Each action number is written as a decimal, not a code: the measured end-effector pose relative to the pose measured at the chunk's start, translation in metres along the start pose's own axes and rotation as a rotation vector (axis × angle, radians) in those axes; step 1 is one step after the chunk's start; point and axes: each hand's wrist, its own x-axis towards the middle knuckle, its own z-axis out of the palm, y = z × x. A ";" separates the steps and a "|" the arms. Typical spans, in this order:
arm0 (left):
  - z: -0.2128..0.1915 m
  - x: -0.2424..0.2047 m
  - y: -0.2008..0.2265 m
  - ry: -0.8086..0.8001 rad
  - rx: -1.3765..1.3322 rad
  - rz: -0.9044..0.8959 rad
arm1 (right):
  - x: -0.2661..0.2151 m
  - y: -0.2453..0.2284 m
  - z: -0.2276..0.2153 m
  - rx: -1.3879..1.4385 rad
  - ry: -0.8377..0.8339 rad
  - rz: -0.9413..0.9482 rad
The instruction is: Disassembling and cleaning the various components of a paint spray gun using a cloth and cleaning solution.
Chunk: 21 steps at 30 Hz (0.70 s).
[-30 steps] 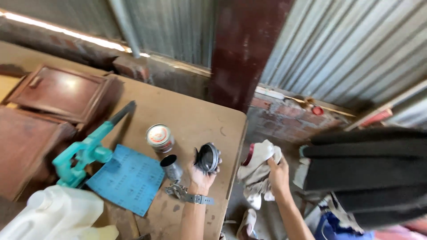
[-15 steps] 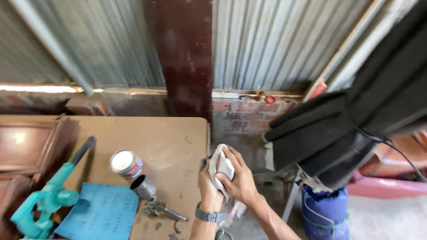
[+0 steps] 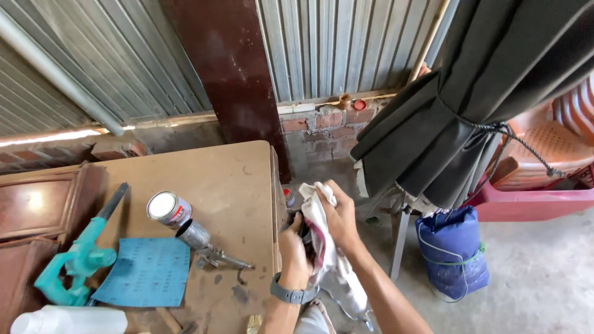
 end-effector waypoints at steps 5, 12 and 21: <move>-0.042 0.016 -0.022 -0.142 0.025 -0.158 | 0.018 0.043 -0.015 0.052 -0.127 0.158; -0.048 0.025 -0.010 -0.025 -0.082 -0.106 | -0.020 0.031 -0.036 0.050 -0.157 -0.044; -0.027 -0.021 -0.005 -0.055 -0.073 0.211 | -0.063 -0.010 -0.006 -0.016 -0.409 -0.182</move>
